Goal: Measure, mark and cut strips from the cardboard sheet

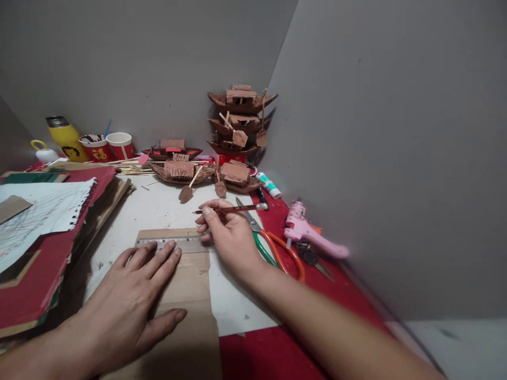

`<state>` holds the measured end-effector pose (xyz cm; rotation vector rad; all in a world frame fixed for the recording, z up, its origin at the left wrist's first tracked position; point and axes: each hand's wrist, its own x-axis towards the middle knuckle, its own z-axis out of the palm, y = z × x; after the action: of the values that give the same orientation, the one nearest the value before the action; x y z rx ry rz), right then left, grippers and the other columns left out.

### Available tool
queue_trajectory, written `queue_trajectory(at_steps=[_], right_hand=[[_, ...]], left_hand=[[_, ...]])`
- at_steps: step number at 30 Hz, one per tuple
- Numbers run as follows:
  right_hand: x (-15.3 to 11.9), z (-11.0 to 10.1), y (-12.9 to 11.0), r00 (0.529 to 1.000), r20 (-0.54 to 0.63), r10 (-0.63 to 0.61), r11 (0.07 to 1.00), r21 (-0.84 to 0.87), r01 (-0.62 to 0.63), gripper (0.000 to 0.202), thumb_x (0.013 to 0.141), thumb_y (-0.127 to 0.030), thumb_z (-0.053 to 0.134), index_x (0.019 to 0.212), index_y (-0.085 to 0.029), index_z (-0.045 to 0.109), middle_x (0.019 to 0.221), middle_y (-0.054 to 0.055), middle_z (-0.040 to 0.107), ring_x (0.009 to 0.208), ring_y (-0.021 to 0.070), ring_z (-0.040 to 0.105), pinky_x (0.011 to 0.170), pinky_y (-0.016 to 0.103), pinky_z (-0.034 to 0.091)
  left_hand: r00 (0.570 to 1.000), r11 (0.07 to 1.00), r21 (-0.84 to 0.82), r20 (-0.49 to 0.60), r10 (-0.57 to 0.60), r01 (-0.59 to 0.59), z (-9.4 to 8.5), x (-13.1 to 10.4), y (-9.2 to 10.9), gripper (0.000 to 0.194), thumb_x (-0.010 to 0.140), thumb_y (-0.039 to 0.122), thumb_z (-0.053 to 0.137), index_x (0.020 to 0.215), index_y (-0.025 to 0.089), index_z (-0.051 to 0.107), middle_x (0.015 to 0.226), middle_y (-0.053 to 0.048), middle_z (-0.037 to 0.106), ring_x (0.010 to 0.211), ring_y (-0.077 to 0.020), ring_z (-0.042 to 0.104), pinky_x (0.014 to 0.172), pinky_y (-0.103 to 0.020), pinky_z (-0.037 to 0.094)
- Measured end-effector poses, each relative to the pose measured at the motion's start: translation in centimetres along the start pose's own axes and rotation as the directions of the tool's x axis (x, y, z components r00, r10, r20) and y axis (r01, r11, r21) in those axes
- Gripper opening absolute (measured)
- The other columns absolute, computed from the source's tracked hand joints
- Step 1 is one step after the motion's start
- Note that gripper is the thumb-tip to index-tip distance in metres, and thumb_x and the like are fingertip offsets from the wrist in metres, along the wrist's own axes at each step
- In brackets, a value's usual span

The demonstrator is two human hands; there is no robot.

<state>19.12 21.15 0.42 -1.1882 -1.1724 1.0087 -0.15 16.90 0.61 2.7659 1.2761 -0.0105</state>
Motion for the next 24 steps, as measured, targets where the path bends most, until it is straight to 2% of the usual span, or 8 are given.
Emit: queue_trajectory(at_steps=[5,9,14,17,19,21,23,24], right_hand=[[-2.2,0.0,-2.0,0.998,0.064,0.013,1.000,-0.015,-0.012,0.030,0.084,-0.050,0.062,0.092,-0.021,0.063,0.082,0.004,0.067,0.072,0.0154,0.065,0.062,0.029,0.058],[-4.5,-0.4,-2.7,0.991,0.122,0.057,0.997,-0.061,-0.049,0.033,0.086,-0.052,0.059,0.096,-0.021,0.064,0.086,0.006,0.069,0.076,0.0164,0.067,0.066,0.030,0.059],[-6.1,-0.6,-1.8,0.990,0.125,0.069,0.995,-0.075,-0.060,0.033,0.089,-0.050,0.055,0.100,-0.020,0.064,0.088,0.006,0.069,0.073,0.0166,0.067,0.067,0.032,0.060],[-5.9,-1.2,-0.7,0.991,0.132,-0.023,0.979,-0.200,0.049,0.028,0.095,-0.044,0.049,0.104,-0.022,0.063,0.093,0.007,0.070,0.082,0.0193,0.069,0.077,0.036,0.059],[-5.3,-1.8,-0.1,0.966,0.183,-0.184,0.888,-0.390,0.243,0.025,0.097,-0.036,0.047,0.112,-0.022,0.062,0.107,0.009,0.070,0.100,0.0222,0.067,0.090,0.041,0.054],[-4.5,-2.6,0.5,0.902,0.298,-0.314,0.707,-0.561,0.431,0.027,0.097,-0.029,0.045,0.119,-0.021,0.060,0.117,0.012,0.068,0.112,0.0251,0.062,0.098,0.045,0.048],[-3.7,-3.3,0.9,0.855,0.400,-0.329,0.541,-0.663,0.518,0.031,0.097,-0.025,0.043,0.121,-0.017,0.060,0.114,0.015,0.069,0.109,0.0284,0.062,0.094,0.050,0.048],[-3.3,-3.6,1.1,0.850,0.430,-0.305,0.483,-0.700,0.527,0.032,0.096,-0.023,0.041,0.121,-0.015,0.060,0.111,0.016,0.070,0.106,0.0298,0.064,0.091,0.051,0.049]], left_hand=[[1.000,1.000,0.028,0.002,0.011,-0.011,0.2,-1.1,0.3,0.072,0.090,0.055,0.043,0.146,0.011,0.038,0.150,-0.018,0.038,0.129,-0.0460,0.041,0.101,-0.063,0.033],[1.000,0.999,0.029,-0.010,0.027,-0.027,0.7,-1.9,0.9,0.075,0.091,0.060,0.039,0.146,0.010,0.038,0.149,-0.018,0.038,0.130,-0.0468,0.041,0.102,-0.064,0.033],[0.999,0.999,0.034,0.011,0.040,-0.041,0.9,-2.6,1.9,0.082,0.088,0.066,0.039,0.144,0.007,0.041,0.149,-0.023,0.036,0.129,-0.0494,0.041,0.104,-0.065,0.031],[0.998,0.998,0.033,0.054,0.044,-0.046,0.8,-2.7,2.3,0.081,0.086,0.064,0.044,0.144,0.007,0.041,0.149,-0.025,0.033,0.131,-0.0512,0.037,0.104,-0.066,0.032],[0.995,0.998,0.048,0.091,0.044,-0.048,0.8,-2.8,2.4,0.081,0.085,0.059,0.052,0.145,0.007,0.040,0.149,-0.026,0.032,0.132,-0.0526,0.035,0.102,-0.067,0.034],[0.994,0.997,0.054,0.102,0.041,-0.047,0.9,-2.8,2.5,0.081,0.083,0.057,0.055,0.146,0.008,0.039,0.149,-0.027,0.031,0.131,-0.0536,0.033,0.101,-0.067,0.036],[0.996,0.998,0.045,0.083,0.037,-0.040,1.1,-2.7,2.6,0.081,0.084,0.060,0.053,0.146,0.010,0.040,0.149,-0.026,0.030,0.132,-0.0536,0.032,0.100,-0.068,0.036],[0.996,0.998,0.046,0.082,0.033,-0.037,1.2,-2.6,2.6,0.080,0.084,0.061,0.052,0.145,0.011,0.040,0.149,-0.026,0.030,0.132,-0.0537,0.032,0.100,-0.068,0.036]])
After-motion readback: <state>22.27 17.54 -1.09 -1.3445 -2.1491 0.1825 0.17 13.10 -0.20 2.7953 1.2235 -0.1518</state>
